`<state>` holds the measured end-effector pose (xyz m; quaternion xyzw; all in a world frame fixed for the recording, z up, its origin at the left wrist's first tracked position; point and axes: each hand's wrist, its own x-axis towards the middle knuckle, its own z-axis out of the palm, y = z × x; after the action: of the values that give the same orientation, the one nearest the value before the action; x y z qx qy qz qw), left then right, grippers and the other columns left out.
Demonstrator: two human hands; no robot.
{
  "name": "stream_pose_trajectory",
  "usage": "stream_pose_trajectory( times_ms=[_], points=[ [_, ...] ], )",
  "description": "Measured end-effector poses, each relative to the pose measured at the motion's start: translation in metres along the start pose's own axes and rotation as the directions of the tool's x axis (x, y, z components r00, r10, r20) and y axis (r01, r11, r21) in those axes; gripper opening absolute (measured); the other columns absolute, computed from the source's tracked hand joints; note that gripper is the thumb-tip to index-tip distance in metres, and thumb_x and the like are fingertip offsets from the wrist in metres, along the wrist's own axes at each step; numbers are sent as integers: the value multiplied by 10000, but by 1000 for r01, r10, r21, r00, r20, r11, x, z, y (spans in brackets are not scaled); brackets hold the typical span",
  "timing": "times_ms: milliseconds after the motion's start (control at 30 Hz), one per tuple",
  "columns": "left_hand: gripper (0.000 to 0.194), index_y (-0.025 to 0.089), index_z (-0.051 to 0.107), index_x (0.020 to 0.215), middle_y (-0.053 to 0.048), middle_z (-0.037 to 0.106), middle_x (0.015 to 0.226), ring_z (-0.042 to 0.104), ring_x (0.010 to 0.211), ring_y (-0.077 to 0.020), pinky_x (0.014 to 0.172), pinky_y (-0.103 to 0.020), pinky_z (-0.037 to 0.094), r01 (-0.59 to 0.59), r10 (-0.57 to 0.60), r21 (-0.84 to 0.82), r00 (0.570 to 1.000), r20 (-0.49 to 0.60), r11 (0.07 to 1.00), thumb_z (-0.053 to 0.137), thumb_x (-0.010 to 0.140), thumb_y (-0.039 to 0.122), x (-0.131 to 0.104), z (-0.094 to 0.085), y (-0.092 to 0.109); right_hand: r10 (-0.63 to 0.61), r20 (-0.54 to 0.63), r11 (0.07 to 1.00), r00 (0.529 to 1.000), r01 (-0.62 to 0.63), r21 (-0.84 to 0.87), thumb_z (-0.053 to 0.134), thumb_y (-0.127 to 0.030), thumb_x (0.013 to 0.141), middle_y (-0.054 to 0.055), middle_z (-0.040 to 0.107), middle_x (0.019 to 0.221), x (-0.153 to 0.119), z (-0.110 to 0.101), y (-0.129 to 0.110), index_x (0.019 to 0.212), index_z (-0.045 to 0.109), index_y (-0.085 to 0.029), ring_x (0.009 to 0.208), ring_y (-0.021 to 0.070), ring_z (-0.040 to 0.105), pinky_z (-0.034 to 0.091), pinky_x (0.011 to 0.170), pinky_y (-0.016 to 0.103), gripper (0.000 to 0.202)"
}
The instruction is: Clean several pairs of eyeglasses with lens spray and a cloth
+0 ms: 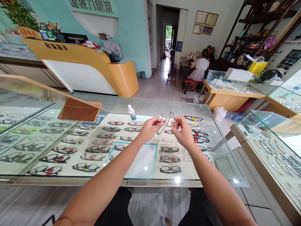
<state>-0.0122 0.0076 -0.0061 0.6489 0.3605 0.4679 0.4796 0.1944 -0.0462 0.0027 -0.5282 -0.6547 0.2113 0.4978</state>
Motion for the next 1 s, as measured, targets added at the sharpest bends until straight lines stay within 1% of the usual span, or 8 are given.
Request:
stream_pose_trajectory(
  times_ms=[133,267,433,500,567,700,833,1000],
  points=[
    [372,226,769,895,-62,768,983,703,938,-239,893,-364,555,-3,4,38,999,-34,999,835,835,587,2,-7,2,-132,-72,958,989,109,-264,615,-222,901,11,706,911,5,-15,4,1182,589,-258,798,237,618,441,806,388,285],
    [350,236,778,904,-62,769,989,693,931,-236,859,-352,539,-8,12,123,999,-39,992,804,872,583,1,-11,4,-289,-162,851,944,176,-495,564,-230,999,67,747,998,8,-27,10,1125,626,-238,866,270,616,413,857,425,141],
    [372,211,754,913,-57,748,962,676,906,-221,832,-332,517,10,-7,92,1000,-29,996,800,872,578,-2,-5,4,-342,-281,817,897,136,-561,520,-232,1058,109,752,1074,5,-32,6,1084,646,-238,923,296,595,401,854,442,128],
    [398,204,743,917,-63,749,975,677,906,-220,832,-333,519,31,-29,27,997,-75,999,817,852,589,-2,-1,2,-348,-303,853,887,166,-495,537,-231,1036,123,736,1066,1,-27,1,1056,657,-239,954,304,595,420,883,454,121],
    [430,201,740,916,-69,755,994,678,914,-222,836,-335,523,47,-52,-41,990,-128,998,835,829,610,-2,2,0,-305,-270,910,913,195,-366,576,-264,1012,104,714,971,-4,-18,-5,1002,667,-250,903,288,597,443,868,445,92],
    [440,203,750,893,-53,739,929,667,895,-221,844,-342,526,31,-40,-80,992,-116,996,866,796,616,-4,9,1,-37,-95,999,995,37,-3,647,-399,1004,36,716,846,-11,4,-9,965,709,-272,715,218,580,469,731,385,147],
    [373,206,762,884,-51,737,913,675,894,-221,859,-350,535,-21,19,-33,999,-43,999,857,824,562,-7,15,4,152,-5,951,988,-145,273,711,-518,962,33,759,878,-10,16,1,1005,744,-263,713,201,630,505,699,360,261],
    [338,205,757,887,-51,749,908,687,891,-224,873,-364,552,-56,56,3,998,-4,998,817,868,537,-10,20,2,212,46,896,976,-213,390,772,-529,895,19,722,759,-6,15,5,911,739,-240,721,202,685,516,688,337,291]
  ],
)
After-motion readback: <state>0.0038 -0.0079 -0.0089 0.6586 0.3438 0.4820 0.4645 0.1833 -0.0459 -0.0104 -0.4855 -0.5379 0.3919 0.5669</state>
